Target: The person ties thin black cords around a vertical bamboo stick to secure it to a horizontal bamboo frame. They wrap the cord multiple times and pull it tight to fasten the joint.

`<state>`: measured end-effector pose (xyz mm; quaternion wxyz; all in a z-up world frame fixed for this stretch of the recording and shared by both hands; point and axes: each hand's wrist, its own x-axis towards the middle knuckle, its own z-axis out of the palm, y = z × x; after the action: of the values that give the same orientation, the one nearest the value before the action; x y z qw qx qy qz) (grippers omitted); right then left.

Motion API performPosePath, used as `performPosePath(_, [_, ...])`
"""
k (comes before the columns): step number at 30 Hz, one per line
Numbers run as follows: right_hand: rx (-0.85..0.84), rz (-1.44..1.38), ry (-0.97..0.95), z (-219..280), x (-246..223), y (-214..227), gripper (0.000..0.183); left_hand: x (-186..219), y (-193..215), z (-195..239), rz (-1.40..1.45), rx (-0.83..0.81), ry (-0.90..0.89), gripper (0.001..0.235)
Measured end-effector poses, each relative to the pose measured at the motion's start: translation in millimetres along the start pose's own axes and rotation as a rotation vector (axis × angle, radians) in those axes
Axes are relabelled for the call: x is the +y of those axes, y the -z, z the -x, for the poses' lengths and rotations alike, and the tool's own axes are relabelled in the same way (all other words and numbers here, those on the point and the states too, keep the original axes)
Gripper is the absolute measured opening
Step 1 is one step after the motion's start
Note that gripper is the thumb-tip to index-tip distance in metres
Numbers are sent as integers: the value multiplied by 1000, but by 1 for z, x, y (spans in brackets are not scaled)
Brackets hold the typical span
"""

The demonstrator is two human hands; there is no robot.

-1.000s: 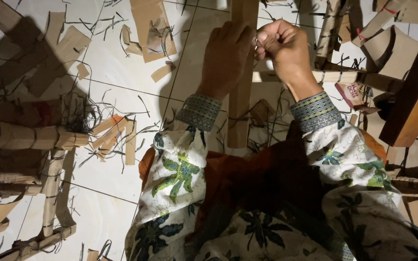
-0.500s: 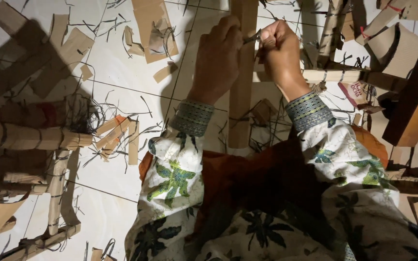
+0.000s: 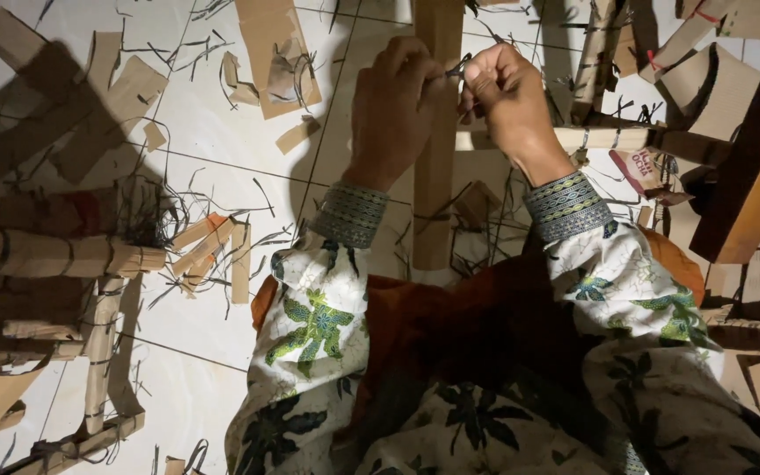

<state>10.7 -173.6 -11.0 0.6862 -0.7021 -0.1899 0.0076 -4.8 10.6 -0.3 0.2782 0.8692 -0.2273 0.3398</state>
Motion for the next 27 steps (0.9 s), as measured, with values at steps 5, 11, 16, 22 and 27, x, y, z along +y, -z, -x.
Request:
performPosePath(5, [0, 177, 49, 3, -7, 0, 22, 5, 0, -1, 50, -14, 59, 13])
performPosePath(11, [178, 729, 411, -12, 41, 2, 20, 0, -2, -5, 221, -23, 45, 13])
performPosePath(16, [258, 931, 479, -11, 43, -5, 38, 4, 4, -4, 339, -50, 103, 28])
performPosePath(22, [227, 852, 459, -4, 35, -2, 24, 8, 10, -3, 590, -111, 286, 20])
performPosePath(27, [22, 767, 420, 0, 26, 7, 30, 9, 3, 1, 719, -38, 411, 11])
